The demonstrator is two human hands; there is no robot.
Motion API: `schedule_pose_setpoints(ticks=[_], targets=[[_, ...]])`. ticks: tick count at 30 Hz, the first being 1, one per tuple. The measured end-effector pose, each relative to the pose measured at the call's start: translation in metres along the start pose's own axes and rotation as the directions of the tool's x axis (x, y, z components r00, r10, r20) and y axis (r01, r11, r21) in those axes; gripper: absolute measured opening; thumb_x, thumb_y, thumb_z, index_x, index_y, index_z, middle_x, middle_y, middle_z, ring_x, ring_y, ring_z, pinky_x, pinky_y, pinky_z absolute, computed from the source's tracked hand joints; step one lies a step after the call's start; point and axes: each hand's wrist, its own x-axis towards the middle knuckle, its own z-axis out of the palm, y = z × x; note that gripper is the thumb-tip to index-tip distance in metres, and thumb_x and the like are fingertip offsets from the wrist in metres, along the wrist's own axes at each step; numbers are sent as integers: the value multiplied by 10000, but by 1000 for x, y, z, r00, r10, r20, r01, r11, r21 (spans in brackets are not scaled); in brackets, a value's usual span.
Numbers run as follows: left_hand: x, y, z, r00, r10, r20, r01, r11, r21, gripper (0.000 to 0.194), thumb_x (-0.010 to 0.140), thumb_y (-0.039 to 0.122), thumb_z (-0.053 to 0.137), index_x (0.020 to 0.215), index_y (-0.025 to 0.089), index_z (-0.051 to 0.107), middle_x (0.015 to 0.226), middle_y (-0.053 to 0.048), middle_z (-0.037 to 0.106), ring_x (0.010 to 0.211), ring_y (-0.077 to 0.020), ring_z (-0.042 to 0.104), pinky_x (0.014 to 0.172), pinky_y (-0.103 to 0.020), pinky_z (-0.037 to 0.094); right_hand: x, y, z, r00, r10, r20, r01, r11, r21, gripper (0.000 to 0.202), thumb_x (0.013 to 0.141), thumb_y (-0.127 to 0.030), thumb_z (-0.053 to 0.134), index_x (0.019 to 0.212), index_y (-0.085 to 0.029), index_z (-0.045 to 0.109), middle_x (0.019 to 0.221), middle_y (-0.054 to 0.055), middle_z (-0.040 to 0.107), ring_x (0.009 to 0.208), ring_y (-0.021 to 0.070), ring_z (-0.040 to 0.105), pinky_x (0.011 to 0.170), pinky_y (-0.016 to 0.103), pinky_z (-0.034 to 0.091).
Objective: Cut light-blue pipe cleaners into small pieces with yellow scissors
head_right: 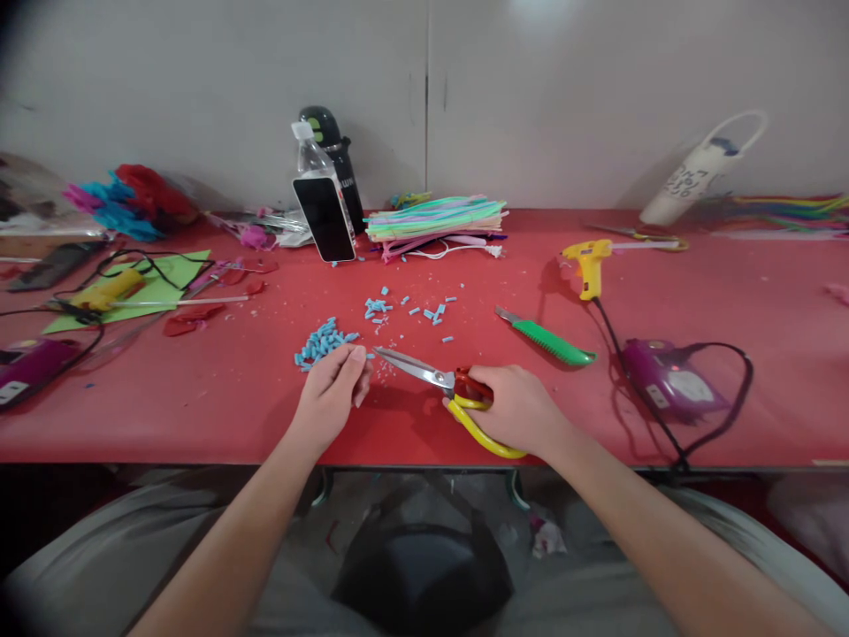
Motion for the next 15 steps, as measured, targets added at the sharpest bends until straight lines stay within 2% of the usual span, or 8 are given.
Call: schedule_pose_setpoints(ticks=[7, 15], targets=[[-1, 0, 3, 996, -84, -28, 80, 990, -114, 383, 956, 354, 408, 620, 199, 310, 503, 80, 277, 386, -46, 292, 387, -190, 261, 0, 0, -1, 1000, 0, -11, 0, 1000, -3, 418, 778, -601, 566, 626, -221, 481, 560, -21, 533, 490, 111, 362, 485, 243, 214], [1, -1, 3, 999, -45, -26, 43, 995, -92, 385, 943, 401, 444, 635, 195, 341, 499, 72, 326, 382, -50, 352, 393, -198, 281, -1, -2, 0, 1000, -13, -3, 13, 1000, -5, 464, 777, -645, 543, 620, -218, 453, 569, -19, 532, 504, 113, 351, 496, 244, 213]])
